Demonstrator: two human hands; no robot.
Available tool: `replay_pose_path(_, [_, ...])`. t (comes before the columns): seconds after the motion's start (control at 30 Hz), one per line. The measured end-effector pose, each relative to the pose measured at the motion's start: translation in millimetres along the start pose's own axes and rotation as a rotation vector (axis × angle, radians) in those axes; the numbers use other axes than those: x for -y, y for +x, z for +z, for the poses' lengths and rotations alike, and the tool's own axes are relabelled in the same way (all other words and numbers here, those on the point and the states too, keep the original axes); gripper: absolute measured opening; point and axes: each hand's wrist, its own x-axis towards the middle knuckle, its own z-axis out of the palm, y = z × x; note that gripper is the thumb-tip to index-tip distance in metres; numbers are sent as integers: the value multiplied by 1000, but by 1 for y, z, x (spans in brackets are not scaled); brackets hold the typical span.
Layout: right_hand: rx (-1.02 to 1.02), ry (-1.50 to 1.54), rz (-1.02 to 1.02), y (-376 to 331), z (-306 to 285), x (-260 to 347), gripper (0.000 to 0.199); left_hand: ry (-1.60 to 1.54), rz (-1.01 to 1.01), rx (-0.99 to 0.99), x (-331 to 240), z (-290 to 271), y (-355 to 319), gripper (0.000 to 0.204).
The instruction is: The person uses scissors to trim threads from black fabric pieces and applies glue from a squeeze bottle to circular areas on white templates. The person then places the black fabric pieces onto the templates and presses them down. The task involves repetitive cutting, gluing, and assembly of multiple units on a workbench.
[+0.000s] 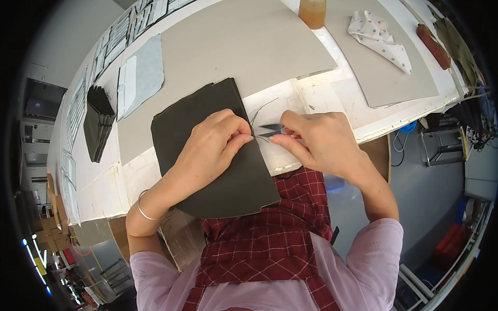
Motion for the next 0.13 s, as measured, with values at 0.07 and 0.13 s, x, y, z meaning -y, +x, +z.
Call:
replay_pose_path(0.07, [55, -39, -34, 1, 2, 4, 32, -33, -64, 43, 0, -3, 2, 9])
replay_pose_path(0.13, [133, -122, -51, 5, 1, 7, 33, -149, -208, 104, 6, -10, 6, 8])
